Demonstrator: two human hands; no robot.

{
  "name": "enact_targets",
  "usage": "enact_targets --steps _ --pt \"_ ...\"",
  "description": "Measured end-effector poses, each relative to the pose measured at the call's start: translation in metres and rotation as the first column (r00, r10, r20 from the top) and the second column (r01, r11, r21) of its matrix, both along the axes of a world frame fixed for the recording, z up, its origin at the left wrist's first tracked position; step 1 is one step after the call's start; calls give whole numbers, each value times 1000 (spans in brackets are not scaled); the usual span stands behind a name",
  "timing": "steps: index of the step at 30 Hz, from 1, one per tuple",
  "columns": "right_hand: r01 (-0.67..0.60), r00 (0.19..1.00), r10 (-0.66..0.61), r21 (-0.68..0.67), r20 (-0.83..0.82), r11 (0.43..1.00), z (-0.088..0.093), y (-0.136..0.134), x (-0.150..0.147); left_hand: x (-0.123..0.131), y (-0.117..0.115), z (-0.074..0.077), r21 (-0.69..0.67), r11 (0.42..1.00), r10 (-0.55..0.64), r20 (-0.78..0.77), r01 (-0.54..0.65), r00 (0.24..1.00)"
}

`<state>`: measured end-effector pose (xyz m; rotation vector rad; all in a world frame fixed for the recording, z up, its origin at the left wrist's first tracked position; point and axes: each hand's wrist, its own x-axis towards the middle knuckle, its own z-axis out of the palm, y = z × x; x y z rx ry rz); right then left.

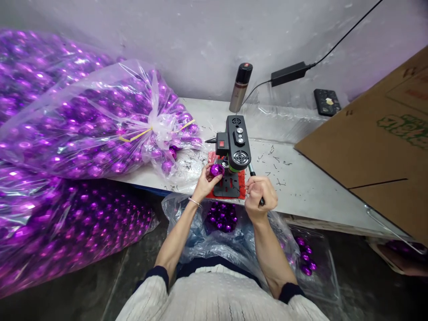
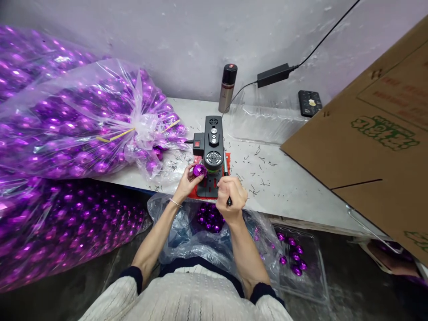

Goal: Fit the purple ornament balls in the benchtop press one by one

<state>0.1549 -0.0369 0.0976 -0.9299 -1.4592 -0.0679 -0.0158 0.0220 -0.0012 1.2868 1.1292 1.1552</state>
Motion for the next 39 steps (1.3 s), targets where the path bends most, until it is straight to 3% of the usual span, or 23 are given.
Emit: enact_targets --steps 8,14,19,27,32,39 --pt "8 1000 -8 7 28 1000 3 -1 0 9 -9 4 57 998 27 -70 -23 997" --pt "-2 999 1 10 39 1000 10 0 -1 11 -14 10 164 986 51 -356 9 933" --pt "-2 999 1 16 45 1000 11 0 0 13 -14 -3 274 962 122 -436 3 892" --pt "-15 998 14 4 60 1000 7 -1 1 24 -18 -22 473 880 173 -412 48 894" --pt "-8 999 7 18 52 1000 -4 -3 2 24 -18 -28 485 873 180 -401 41 898" --pt "-19 999 15 76 50 997 -38 -1 0 23 -19 -25 473 880 184 -421 43 888"
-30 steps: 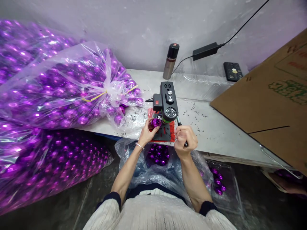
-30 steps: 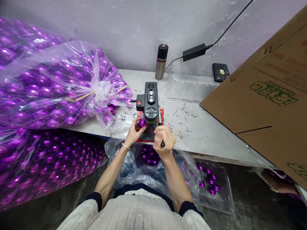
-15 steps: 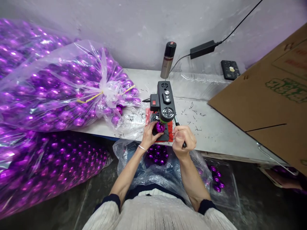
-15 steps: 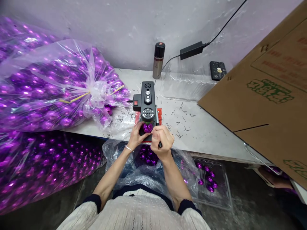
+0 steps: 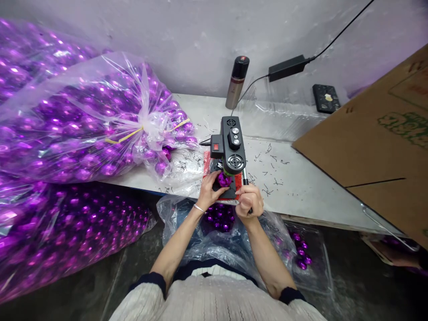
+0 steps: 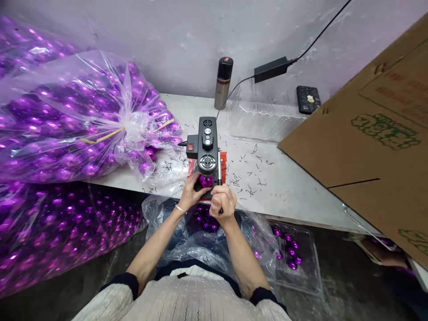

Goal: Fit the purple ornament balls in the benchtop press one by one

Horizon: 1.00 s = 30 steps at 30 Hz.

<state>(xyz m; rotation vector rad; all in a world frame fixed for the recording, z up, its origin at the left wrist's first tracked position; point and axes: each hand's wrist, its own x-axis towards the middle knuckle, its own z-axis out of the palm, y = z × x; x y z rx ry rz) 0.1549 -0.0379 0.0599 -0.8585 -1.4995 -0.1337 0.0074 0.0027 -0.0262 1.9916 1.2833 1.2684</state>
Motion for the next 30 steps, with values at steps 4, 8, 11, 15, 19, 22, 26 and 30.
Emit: enact_targets --steps 4,8,11,15,19,22,26,30 --pt "11 999 -10 33 -35 999 -14 3 -2 0 0 0 20 1000 -5 7 5 1000" --pt "-26 997 28 31 -77 999 -20 4 -4 1 0 -1 22 1000 -4 20 3 1000" --pt "-48 993 51 22 -109 999 -25 4 -5 1 0 -1 15 1000 -9 14 9 1000" --pt "-82 993 84 25 -80 996 -34 4 -3 0 1 1 12 1000 -20 11 20 1000" --pt "-47 998 48 20 -51 999 -24 3 -2 0 2 2 9 999 -31 15 31 999" --pt "27 992 -30 -31 -122 999 6 2 -4 0 4 2 6 999 -36 9 36 999" --pt "54 990 -74 -160 -122 986 48 0 -5 -3 -7 -2 66 997 -47 -21 48 999" --pt "26 994 -40 -134 -103 991 53 -1 -3 -15 -41 -10 215 961 -145 -133 172 980"
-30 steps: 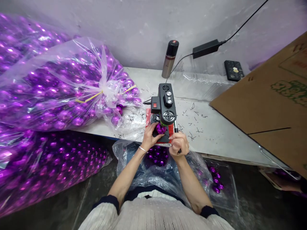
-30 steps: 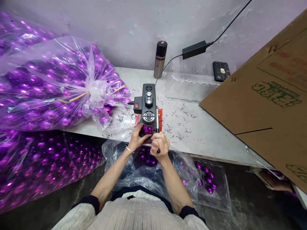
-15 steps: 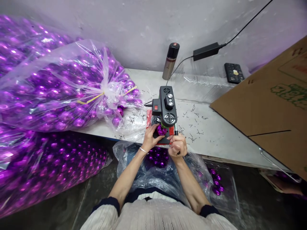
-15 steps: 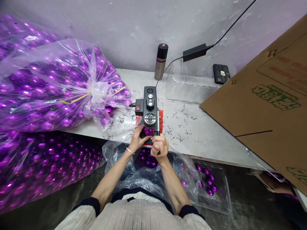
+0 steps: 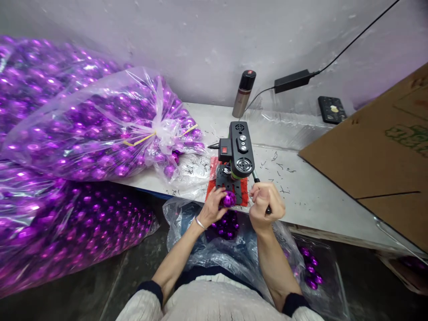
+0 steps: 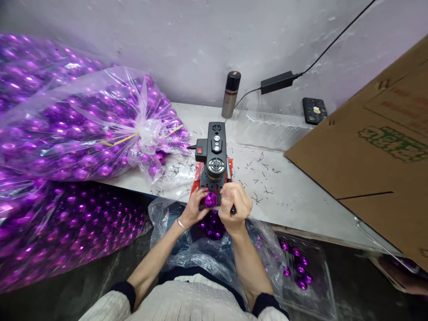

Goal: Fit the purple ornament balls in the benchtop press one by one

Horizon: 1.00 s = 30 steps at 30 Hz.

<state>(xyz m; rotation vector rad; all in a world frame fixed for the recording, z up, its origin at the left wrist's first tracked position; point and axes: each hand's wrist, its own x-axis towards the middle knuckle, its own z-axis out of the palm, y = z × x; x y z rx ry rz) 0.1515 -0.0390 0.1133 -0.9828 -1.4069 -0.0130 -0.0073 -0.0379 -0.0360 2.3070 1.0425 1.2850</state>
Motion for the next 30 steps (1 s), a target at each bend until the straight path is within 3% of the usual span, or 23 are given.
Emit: enact_targets --steps 3,6,9,12,14,17,21,24,27,30 --pt "-2 1000 1 30 11 1000 -12 -1 1 -11 -22 -4 55 994 -85 -108 91 991" --pt "-10 1000 9 37 24 999 -21 -2 3 -24 -11 0 55 997 -45 -135 53 990" --pt "-11 999 10 37 33 999 -23 -1 3 -38 43 14 -68 965 248 -94 -255 964" --pt "-13 999 12 41 30 999 -24 0 3 -50 120 36 -244 801 547 -71 -547 834" --pt "-19 999 17 47 33 999 -25 0 4 -54 165 52 -328 727 608 -101 -603 788" --pt "-27 999 25 51 44 998 -28 0 4 -55 203 70 -366 734 550 -174 -572 817" --pt "-11 999 9 45 36 999 -32 -1 3 -49 208 80 -427 730 467 -258 -533 846" --pt "-1 1000 0 49 24 999 -33 0 2 -45 202 79 -540 693 503 -114 -479 857" --pt "-6 1000 5 48 25 999 -32 0 2 -42 204 78 -673 603 615 52 -427 787" --pt "-12 999 11 35 45 999 -33 0 4 -39 213 76 -751 506 700 70 -424 711"
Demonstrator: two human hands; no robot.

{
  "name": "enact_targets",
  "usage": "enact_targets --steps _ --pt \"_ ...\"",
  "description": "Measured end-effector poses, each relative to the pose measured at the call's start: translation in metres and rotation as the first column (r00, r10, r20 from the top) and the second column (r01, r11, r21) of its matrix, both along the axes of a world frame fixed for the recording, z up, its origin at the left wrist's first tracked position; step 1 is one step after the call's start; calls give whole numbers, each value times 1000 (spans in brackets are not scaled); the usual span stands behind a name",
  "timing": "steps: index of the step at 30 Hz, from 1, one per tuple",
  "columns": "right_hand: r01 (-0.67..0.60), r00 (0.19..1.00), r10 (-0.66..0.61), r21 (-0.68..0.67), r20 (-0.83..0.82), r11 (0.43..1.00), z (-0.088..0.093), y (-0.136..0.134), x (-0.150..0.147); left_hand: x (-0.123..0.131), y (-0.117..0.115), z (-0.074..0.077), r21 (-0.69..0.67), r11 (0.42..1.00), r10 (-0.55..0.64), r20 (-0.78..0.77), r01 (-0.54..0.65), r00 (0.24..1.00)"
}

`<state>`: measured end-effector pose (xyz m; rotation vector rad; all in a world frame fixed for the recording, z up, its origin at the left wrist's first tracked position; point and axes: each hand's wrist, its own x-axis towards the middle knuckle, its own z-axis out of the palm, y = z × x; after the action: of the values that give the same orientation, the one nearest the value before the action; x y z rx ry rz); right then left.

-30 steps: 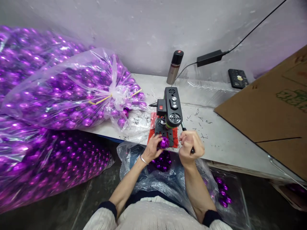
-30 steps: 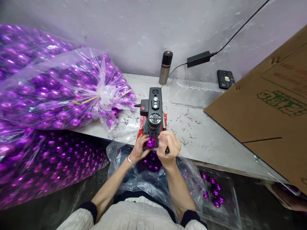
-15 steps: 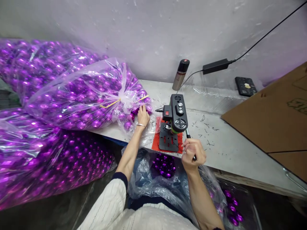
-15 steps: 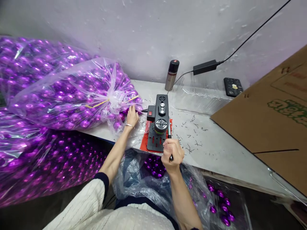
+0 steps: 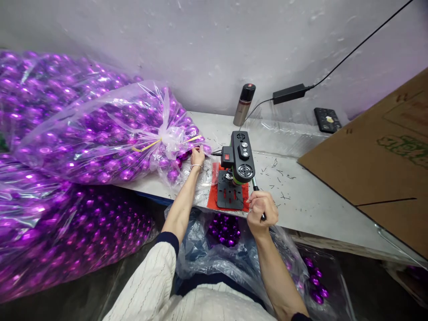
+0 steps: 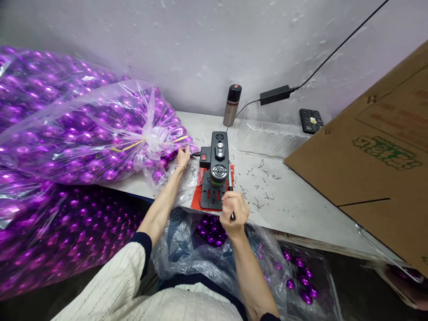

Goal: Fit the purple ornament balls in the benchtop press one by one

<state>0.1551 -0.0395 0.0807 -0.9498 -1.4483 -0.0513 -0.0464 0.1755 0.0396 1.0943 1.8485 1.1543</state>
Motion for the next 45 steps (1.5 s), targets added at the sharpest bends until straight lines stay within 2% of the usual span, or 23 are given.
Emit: enact_targets --steps 5,10,13,18,23,25,27,31,34,37,40,43,45 --pt "6 1000 -6 3 -1 1000 -2 0 0 10 11 -2 -77 996 -22 221 40 975" --pt "-3 1000 3 16 -4 1000 -2 1 -1 10 0 3 -39 998 -26 465 50 885" --pt "-11 1000 11 21 -5 1000 -2 1 -1 2 -22 4 -24 1000 1 558 15 830" --pt "-10 1000 10 27 -1 1000 -2 2 0 -10 -77 0 65 998 -63 753 22 655" --pt "-5 1000 4 26 9 1000 3 3 -1 -7 -121 -6 157 987 -148 764 42 628" --pt "-6 1000 6 31 8 999 6 3 -2 0 -133 -10 174 980 -192 728 93 658" --pt "-2 1000 2 33 6 999 9 3 -2 11 -143 -16 186 970 -242 652 159 718" --pt "10 999 -11 30 32 999 14 3 -2 32 -160 -31 199 939 -338 404 279 850" --pt "6 998 -8 41 55 999 17 3 -2 41 -169 -39 178 919 -386 209 353 899" --pt "-1 998 -1 44 61 999 18 3 -2 43 -173 -43 225 881 -425 -13 417 905" --pt "-4 998 1 46 69 999 17 2 -2 43 -173 -44 313 821 -433 -203 477 878" --pt "-1 997 -3 49 76 999 16 2 -1 45 -172 -45 359 767 -428 -330 531 842" --pt "-4 997 0 47 79 999 16 2 0 46 -170 -46 369 753 -422 -366 545 830"
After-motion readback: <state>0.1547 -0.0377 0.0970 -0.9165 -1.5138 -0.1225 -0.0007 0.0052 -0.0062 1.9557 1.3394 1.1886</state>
